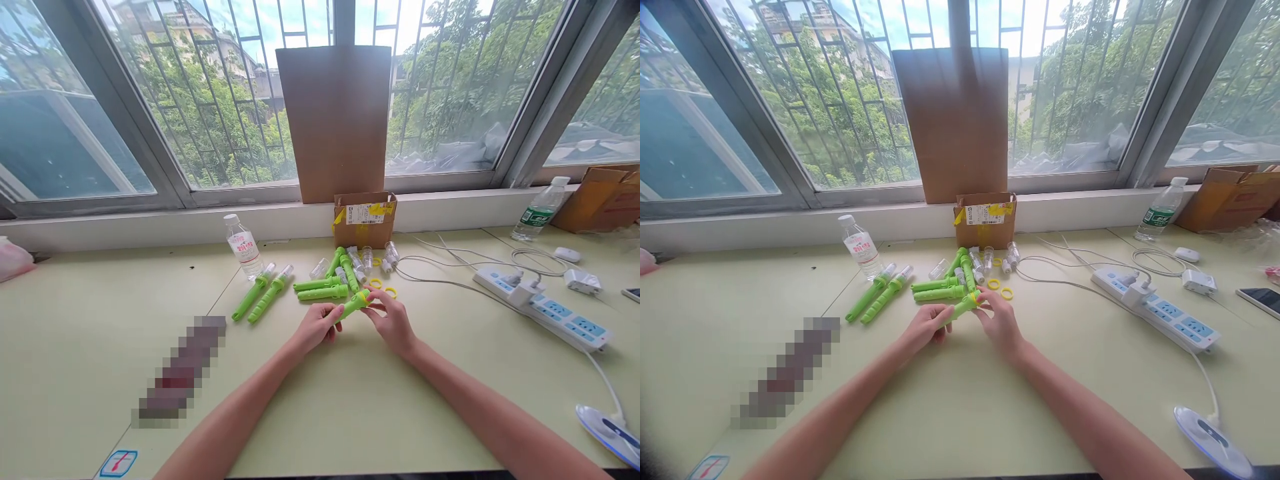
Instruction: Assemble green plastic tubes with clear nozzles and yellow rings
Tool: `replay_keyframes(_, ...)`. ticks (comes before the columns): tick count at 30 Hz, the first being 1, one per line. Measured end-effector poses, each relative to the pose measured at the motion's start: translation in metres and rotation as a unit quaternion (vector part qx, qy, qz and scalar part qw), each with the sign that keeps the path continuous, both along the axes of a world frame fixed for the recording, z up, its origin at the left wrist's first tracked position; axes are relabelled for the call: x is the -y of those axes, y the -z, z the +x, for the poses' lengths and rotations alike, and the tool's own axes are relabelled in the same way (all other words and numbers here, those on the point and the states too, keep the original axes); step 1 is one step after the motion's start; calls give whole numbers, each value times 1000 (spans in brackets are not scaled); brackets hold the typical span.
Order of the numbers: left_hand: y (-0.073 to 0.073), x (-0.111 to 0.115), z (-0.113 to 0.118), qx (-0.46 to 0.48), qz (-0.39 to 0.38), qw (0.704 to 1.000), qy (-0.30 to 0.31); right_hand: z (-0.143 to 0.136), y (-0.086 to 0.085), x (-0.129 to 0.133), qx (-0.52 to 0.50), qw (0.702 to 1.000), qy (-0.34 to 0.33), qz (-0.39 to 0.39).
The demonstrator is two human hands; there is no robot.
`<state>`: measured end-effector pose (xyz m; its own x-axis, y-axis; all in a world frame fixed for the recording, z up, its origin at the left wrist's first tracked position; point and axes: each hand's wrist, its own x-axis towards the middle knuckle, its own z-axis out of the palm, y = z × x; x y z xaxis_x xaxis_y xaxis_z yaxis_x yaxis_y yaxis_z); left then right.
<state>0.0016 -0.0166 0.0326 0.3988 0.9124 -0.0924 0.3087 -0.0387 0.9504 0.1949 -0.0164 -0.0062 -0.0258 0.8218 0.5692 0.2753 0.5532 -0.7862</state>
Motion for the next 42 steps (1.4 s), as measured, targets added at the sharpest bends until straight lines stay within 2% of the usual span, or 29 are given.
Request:
replay_keyframes(4,2,-1,0,-11,23,1000,8,0,1,0,-9,1000,10,6)
replay_keyframes(7,3,0,1,-25,44,999,-12,0,1,0,-12,1000,10,5)
replay_keyframes(10,4,1,1,-29,43,998,-32,-1,-1,1,-13,1000,6,6)
replay_keyframes(16,6,1,2,20,33,999,-38,-1,-3,1,10,1000,-6,-3)
replay_keyframes(22,6,2,3,-15,42,999,-30,0,0,0,25,1000,1,-4)
replay_keyframes(26,10,0,4,-49,80,996,-5,1,0,0,28,1000,9,1)
replay_keyframes(31,10,0,5,-77,139,987,-29,-1,-2,1,22,1000,3,7)
replay_keyframes(38,6,5,5,-34,65,997,-31,-2,-2,2,30,999,2,21)
replay_keyframes(42,6,3,5,-38,89,995,-17,-1,0,1,33,999,1,15)
